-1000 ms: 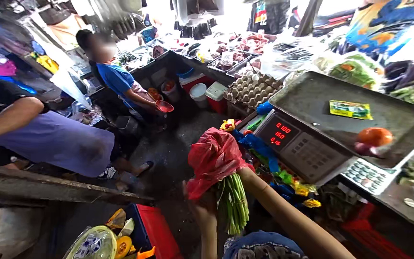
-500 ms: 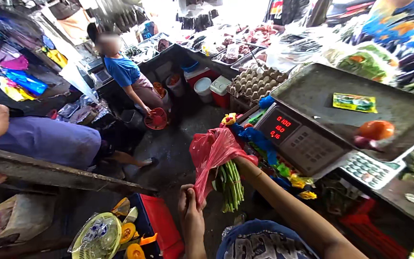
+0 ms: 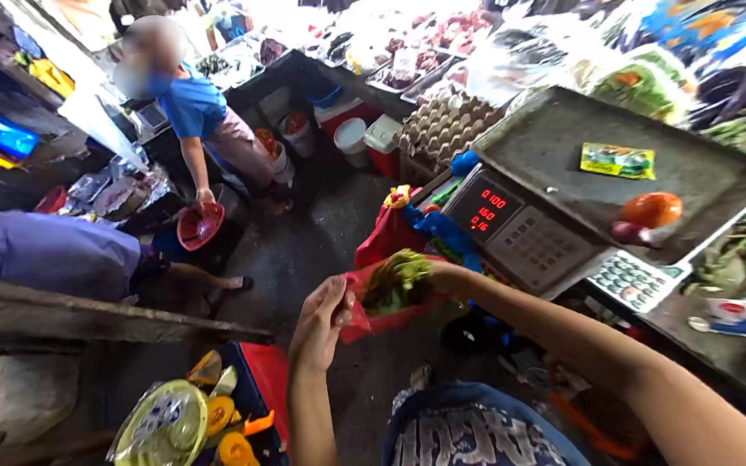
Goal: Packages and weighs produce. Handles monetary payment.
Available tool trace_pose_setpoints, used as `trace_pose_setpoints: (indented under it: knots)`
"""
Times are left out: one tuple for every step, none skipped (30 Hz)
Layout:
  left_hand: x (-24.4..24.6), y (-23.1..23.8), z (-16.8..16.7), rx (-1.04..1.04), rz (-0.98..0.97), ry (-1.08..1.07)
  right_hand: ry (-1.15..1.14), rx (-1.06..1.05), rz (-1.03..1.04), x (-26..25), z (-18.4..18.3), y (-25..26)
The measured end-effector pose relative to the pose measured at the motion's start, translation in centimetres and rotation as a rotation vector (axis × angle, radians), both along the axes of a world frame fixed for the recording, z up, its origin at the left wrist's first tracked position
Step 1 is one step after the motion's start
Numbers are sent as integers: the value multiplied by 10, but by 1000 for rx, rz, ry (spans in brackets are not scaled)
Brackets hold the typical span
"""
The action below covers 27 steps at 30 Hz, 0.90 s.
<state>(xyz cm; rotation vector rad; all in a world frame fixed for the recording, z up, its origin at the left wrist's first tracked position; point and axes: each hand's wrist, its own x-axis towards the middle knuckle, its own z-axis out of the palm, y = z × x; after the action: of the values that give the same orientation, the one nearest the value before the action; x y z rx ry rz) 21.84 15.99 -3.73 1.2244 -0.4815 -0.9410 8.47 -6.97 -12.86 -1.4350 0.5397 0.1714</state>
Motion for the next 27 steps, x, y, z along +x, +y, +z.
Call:
trace_pose_setpoints:
  knots:
    - [-2,-1,-1,4,-17,6,85,-102,36,0,14,-1]
    - [-4,0,-2,11,-32,27,147,-205,105,-4,28,-2]
    - [-6,0,-5,12,-39,66,170,-298,189,-13,45,-2]
    - [-7,-1,-7,5,-49,110,152,-405,246,-27,63,-2]
    - [-8,-1,-9,0,-59,155,82,-529,230,-46,82,-2]
    - [-9,-2,-11,-11,-72,204,-14,-668,138,-67,100,-3]
    - [-12,-3,-12,-21,-87,244,-67,-819,17,-87,115,-11]
    - [-15,-5,-10,-25,-113,269,-59,-986,-110,-105,127,-25]
    - [-20,-6,-7,-27,-148,272,-3,-1145,-234,-122,136,-47]
    - [-25,-7,-2,-35,-194,254,99,-1262,-336,-138,142,-73]
    - [-29,-10,3,-54,-242,222,239,-1321,-406,-152,147,-103]
    - [-32,-12,9,-78,-295,165,373,-1329,-444,-164,148,-132]
    - [-33,-14,15,-98,-340,98,507,-1291,-441,-173,148,-159]
    - [-35,-15,24,-103,-366,26,604,-1262,-412,-180,145,-177]
    - [-36,-15,33,-98,-376,-37,657,-1263,-364,-182,144,-186]
    - [-36,-14,44,-93,-377,-69,674,-1288,-311,-180,143,-185]
    - [-36,-13,54,-95,-369,-72,677,-1342,-267,-176,144,-179]
    - [-36,-13,63,-107,-352,-57,690,-1398,-222,-171,146,-168]
    - [-36,-12,71,-122,-329,-41,702,-1446,-175,-166,146,-158]
    - [-35,-12,77,-135,-302,-32,713,-1475,-139,-162,143,-150]
    - [-35,-14,82,-150,-288,-30,723,-1498,-117,-158,141,-146]
    - [-34,-15,86,-164,-288,-33,704,-1506,-135,-157,141,-146]
    - [-33,-17,90,-170,-303,-44,630,-1513,-214,-159,143,-148]
    - [-33,-19,93,-176,-326,-57,508,-1523,-339,-163,149,-146]
    - [-33,-23,95,-179,-346,-60,336,-1546,-504,-167,156,-138]
    - [-36,-29,97,-180,-355,-60,122,-1556,-701,-170,165,-121]
    - [-40,-36,97,-182,-350,-58,-129,-1526,-882,-170,173,-95]
